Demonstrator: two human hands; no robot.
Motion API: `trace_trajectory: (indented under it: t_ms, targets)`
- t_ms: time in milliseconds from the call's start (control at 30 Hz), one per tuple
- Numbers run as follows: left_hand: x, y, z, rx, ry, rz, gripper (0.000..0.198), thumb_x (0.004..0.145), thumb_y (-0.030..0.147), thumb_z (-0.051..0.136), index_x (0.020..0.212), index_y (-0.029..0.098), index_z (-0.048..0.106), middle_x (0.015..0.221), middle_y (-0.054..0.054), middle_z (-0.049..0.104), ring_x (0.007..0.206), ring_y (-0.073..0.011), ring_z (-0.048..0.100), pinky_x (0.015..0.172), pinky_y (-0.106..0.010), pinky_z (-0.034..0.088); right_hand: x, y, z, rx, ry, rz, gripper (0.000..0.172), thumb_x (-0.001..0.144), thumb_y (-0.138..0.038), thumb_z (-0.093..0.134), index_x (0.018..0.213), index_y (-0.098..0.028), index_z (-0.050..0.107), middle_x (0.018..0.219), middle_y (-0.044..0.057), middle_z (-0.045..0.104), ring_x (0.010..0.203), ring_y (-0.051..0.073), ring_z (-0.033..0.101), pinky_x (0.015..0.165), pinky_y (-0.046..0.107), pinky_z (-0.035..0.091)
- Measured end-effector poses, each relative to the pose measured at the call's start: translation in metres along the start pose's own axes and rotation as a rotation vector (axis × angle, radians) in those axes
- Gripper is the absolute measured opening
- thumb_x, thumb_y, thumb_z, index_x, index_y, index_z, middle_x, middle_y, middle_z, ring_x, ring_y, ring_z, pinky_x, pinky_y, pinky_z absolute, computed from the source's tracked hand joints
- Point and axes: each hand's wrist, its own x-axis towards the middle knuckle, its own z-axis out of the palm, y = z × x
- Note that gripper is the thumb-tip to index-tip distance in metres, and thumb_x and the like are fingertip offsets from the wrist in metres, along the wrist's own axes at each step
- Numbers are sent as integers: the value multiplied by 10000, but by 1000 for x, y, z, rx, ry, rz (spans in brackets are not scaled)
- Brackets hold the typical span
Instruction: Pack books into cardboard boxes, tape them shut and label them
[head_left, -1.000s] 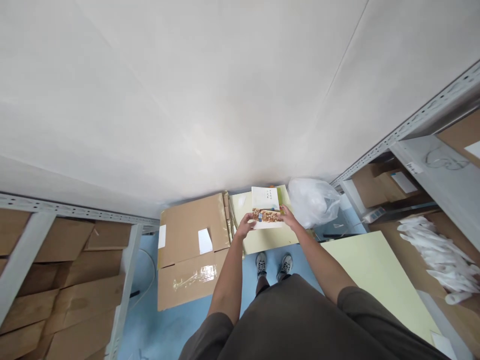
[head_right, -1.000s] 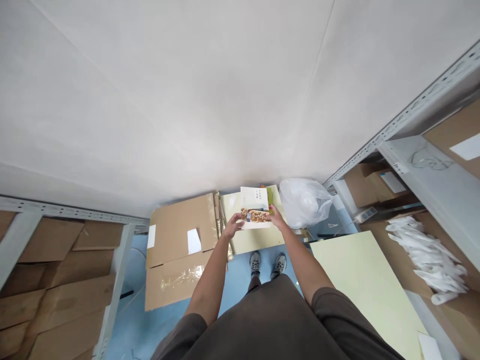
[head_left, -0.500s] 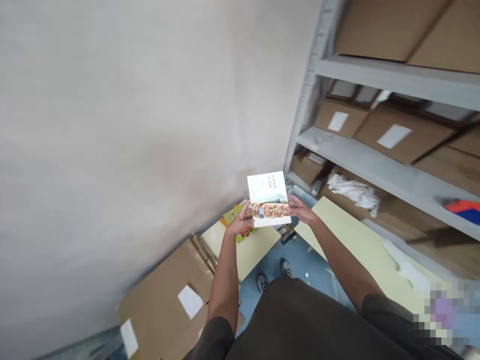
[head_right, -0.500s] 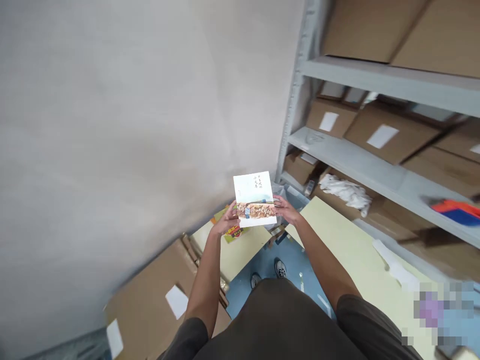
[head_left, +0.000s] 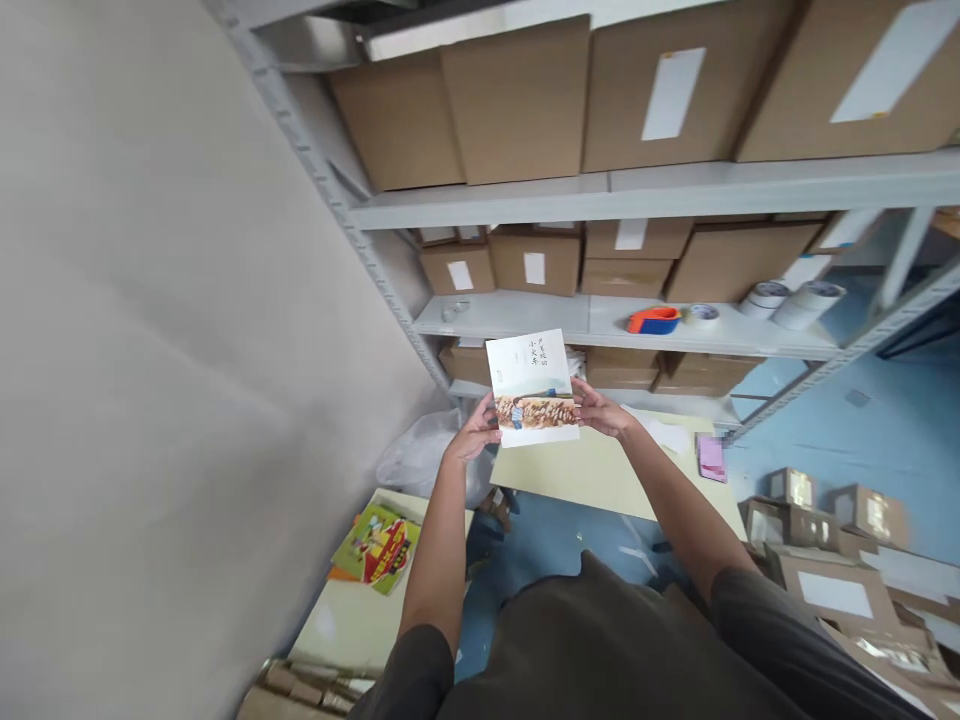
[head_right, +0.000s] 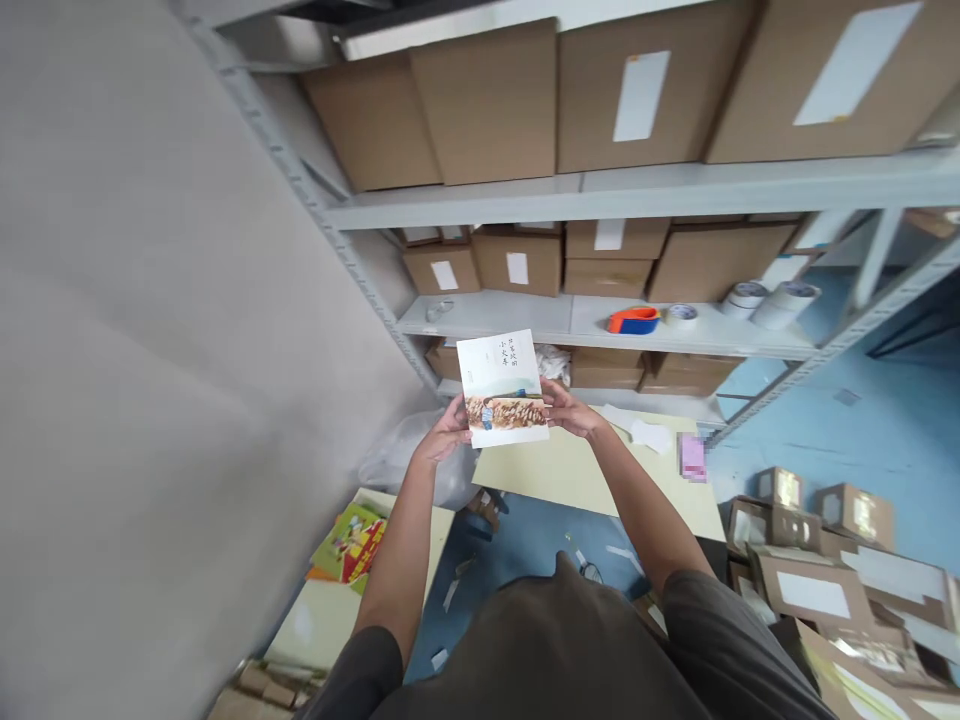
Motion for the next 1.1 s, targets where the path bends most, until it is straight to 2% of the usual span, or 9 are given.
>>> trace_trajectory:
  t_ms: [233, 433, 600, 667, 800, 867, 933, 1033, 1100]
  targets:
    - [120, -33, 103, 13, -147, -41, 1269, 687, 239, 975, 1726, 423, 272, 1465, -119, 639, 1052, -220, 752, 847, -305, 622, -93, -40, -93, 37, 238, -114, 899, 784, -257, 881, 1575, -389, 474, 1209, 28, 792, 922, 187, 760, 780, 311, 620]
    - [183, -53, 142, 112, -184, -95, 1129, 688, 260, 958, 1679, 340, 422, 1310, -99, 712, 977, -200, 751, 861, -322, 615, -135, -39, -132, 12, 434, -217, 888, 729, -257, 842, 1546, -364, 511, 1064, 1, 811, 819, 173, 748, 717, 285, 597]
    - [221, -57, 167, 465, 47, 68, 650, 794, 333, 876, 1413, 211, 719, 1250, -118, 739, 1071, -233, 725, 1026, -410, 578, -132, -40, -126, -41, 614, -336, 853, 765, -285, 846, 1546, -367, 514, 1260, 52, 793, 974, 231, 778, 775, 351, 639]
    - [227, -57, 188, 512, -53, 100, 549, 888, 386, 797, 1398, 195, 730, 1274, -136, 743, 1130, -261, 718, 1083, -452, 555, -119, -42, -112, -131, 670, -389, 826, 798, -300, 835, 1557, -368, 516, 1391, 71, 744, 1090, 264, 764, 832, 389, 650]
    - [228, -58, 230, 427, -193, 209, 694, 938, 399, 773, 1578, 217, 579, 1495, -136, 653, 1361, -306, 629, 1194, -468, 479, -78, -33, -74, -402, 710, -421, 787, 855, -317, 754, 1601, -379, 513, 1571, 65, 615, 1341, 321, 648, 1001, 489, 627]
    - [229, -57, 235, 373, -170, 231, 693, 932, 359, 785, 1576, 206, 579, 1464, -142, 672, 1341, -318, 643, 1177, -470, 497, -58, -23, -57, -514, 732, -410, 764, 873, -307, 705, 1609, -399, 521, 1612, 53, 570, 1477, 335, 532, 1078, 522, 588]
    - [232, -54, 225, 309, -142, 228, 675, 917, 311, 793, 1555, 198, 602, 1416, -146, 700, 1296, -324, 671, 1150, -474, 522, -43, -15, -47, -582, 747, -402, 727, 892, -294, 671, 1596, -422, 539, 1636, 38, 542, 1561, 326, 436, 1151, 540, 532]
    - [240, -40, 191, 193, -148, 171, 746, 875, 294, 826, 1574, 200, 585, 1399, -139, 718, 1254, -324, 696, 1112, -469, 555, -39, -14, -48, -611, 788, -403, 678, 909, -314, 689, 1566, -423, 561, 1666, 27, 513, 1591, 317, 397, 1236, 573, 435]
    - [246, -28, 166, 100, -190, 115, 861, 835, 318, 867, 1620, 212, 531, 1416, -132, 717, 1222, -316, 710, 1063, -454, 586, -45, -23, -58, -590, 906, -410, 719, 868, -336, 763, 1554, -408, 561, 1675, 32, 503, 1596, 321, 380, 1252, 578, 410]
